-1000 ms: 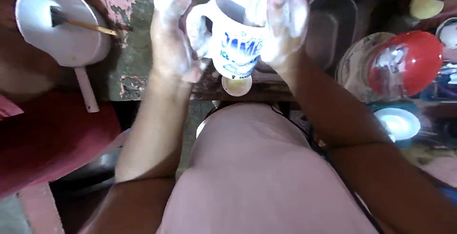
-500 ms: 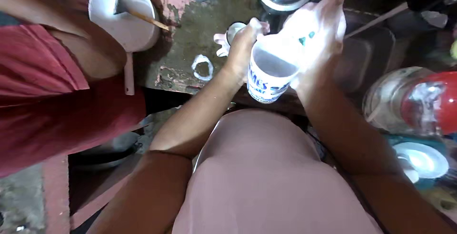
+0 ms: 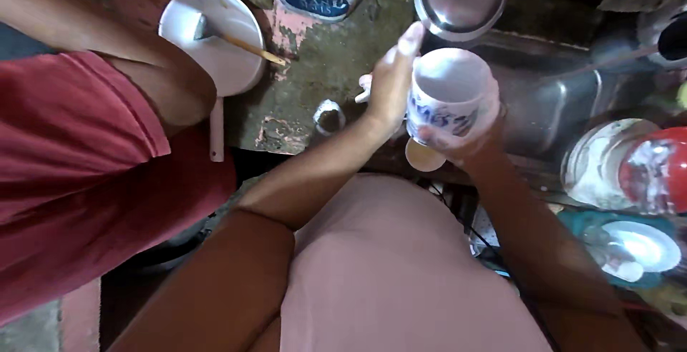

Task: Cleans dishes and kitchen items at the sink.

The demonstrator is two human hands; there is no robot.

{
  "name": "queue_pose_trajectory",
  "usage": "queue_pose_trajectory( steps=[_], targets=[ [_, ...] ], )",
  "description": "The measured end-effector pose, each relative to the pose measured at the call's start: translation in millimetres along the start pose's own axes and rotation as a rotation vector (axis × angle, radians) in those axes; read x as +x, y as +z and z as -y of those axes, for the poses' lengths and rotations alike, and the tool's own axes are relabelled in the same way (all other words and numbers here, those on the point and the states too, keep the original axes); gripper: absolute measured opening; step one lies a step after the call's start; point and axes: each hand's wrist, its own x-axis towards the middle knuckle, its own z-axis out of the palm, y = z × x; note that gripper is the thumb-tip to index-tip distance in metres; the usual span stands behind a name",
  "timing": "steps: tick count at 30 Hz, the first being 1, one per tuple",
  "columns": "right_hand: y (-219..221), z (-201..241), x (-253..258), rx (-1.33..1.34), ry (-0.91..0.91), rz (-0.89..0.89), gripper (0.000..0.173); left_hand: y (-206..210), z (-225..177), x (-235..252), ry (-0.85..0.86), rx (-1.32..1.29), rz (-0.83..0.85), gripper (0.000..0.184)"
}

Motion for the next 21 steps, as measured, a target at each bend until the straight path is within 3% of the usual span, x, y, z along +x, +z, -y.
queue_pose_trajectory(
  steps=[3,7,9,11,13,15,17,19,21],
  targets=[
    [-25.9,-1.4,3.8,0.060,0.180,0.050,0.086,-13.0,-7.7,-2.0,-0.152,0.125,0.253,0.056],
    [-51.5,1.2,12.9,0.057,0.551,0.129,0.061,-14.1,-21.4,-19.4,-0.619,-0.088,0.573,0.048],
    [-52.6,-6.7,14.4,0.104,0.598,0.185,0.058,-7.2,-18.3,-27.4,-0.748,-0.147,0.589,0.051],
    [-52.6,-10.8,16.9,0.006,0.603,0.177,0.056,0.0,-10.6,-32.2,-0.819,-0.155,0.499,0.054],
    [-51.0,-6.2,17.8,-0.230,0.482,0.160,0.053,5.4,2.5,-34.7,-0.846,-0.131,0.445,0.048],
    [-49.1,-4.1,15.6,-0.429,0.230,0.167,0.051,11.1,10.5,-40.4,-0.815,-0.025,0.399,0.030],
    [-50.4,-9.1,14.7,-0.416,0.031,0.157,0.049,19.4,13.1,-48.3,-0.692,0.122,0.358,0.026],
    [-61.4,-21.8,16.6,-0.204,0.041,0.206,0.048,26.1,16.3,-53.9,-0.535,0.216,0.337,0.035],
    [-73.0,-26.4,22.3,-0.049,0.304,0.273,0.047,30.2,19.6,-56.5,-0.441,0.293,0.358,0.051]
  ],
)
